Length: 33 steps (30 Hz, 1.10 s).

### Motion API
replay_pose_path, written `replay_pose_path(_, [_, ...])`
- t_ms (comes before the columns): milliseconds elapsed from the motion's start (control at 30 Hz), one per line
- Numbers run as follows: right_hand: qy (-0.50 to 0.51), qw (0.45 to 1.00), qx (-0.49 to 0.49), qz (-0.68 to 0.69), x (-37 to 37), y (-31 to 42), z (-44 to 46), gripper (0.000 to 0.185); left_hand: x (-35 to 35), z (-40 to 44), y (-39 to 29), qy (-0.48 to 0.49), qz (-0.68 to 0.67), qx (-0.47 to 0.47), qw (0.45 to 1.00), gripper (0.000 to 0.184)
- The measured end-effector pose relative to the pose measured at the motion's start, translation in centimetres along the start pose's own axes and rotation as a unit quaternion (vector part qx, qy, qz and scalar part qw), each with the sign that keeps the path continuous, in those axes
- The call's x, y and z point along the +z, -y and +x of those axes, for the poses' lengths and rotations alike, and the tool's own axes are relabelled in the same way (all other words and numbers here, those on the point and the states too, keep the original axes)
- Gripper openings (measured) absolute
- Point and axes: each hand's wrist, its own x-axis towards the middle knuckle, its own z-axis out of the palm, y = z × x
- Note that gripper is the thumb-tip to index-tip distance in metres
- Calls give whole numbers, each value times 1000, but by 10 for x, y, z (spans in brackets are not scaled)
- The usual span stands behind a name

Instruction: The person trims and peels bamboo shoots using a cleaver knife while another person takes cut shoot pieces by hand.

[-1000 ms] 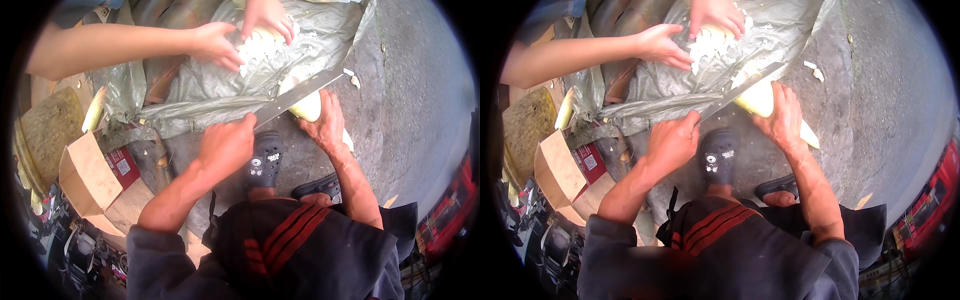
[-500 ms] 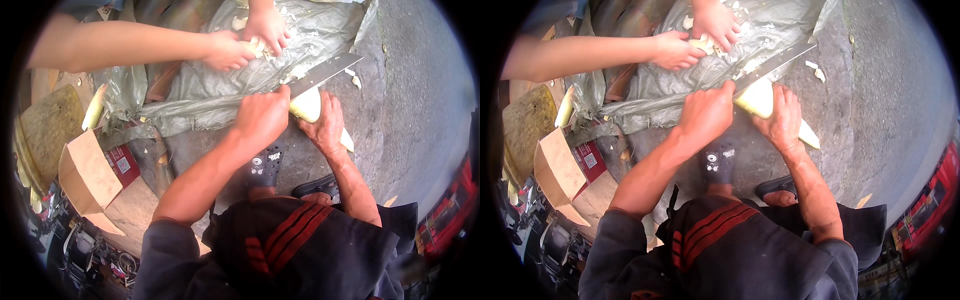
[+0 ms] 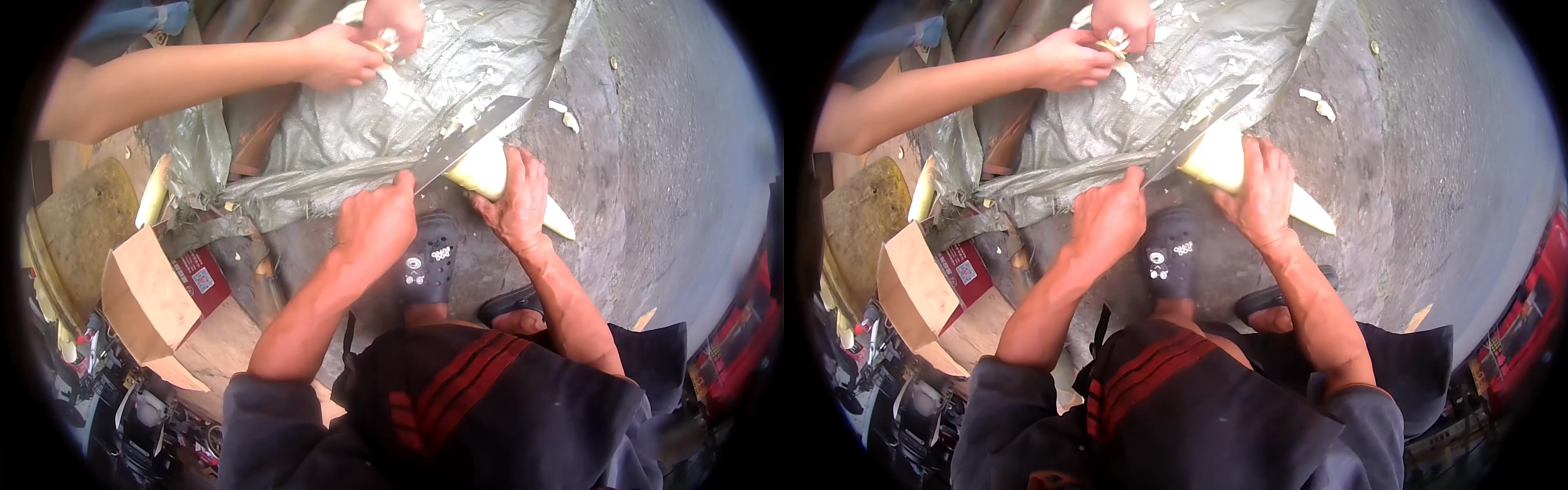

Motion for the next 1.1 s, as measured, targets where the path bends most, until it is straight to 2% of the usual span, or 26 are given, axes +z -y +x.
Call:
replay_pose_path(200, [-17, 999, -26, -6, 1, -1, 3, 90, 3, 31, -8, -12, -16, 14, 1000, 10])
replay_pose_path(567, [0, 1000, 8, -12, 0, 3, 0, 90, 1, 56, -7, 34, -11, -12, 999, 21])
replay_pose_path(667, [80, 997, -5, 25, -18, -6, 14, 89, -1, 58, -4, 32, -15, -27, 999, 26])
replay_pose_path(767, [225, 972, 52, 29, -37, -5, 33, 90, 0, 59, 10, 9, -67, -43, 997, 31])
replay_pose_path(833, [178, 984, 29, 7, -31, -9, 29, 88, 1, 58, 22, -5, -110, -34, 993, 33])
replay_pose_path(933, [81, 994, 24, -64, -29, -5, 26, 87, -3, 40, 27, -57, -99, -63, 991, 34])
replay_pose_path(1033, [13, 996, 12, -92, -21, 0, 28, 90, -9, 17, 29, -116, -106, -51, 986, 26])
replay_pose_path(1067, [-8, 995, 5, -96, -18, -1, 31, 91, -14, 12, 27, -100, -97, -48, 989, 22])
replay_pose_path(1100, [13, 995, 17, -98, -15, -2, 31, 93, -20, 5, 24, -81, -89, -45, 992, 18])
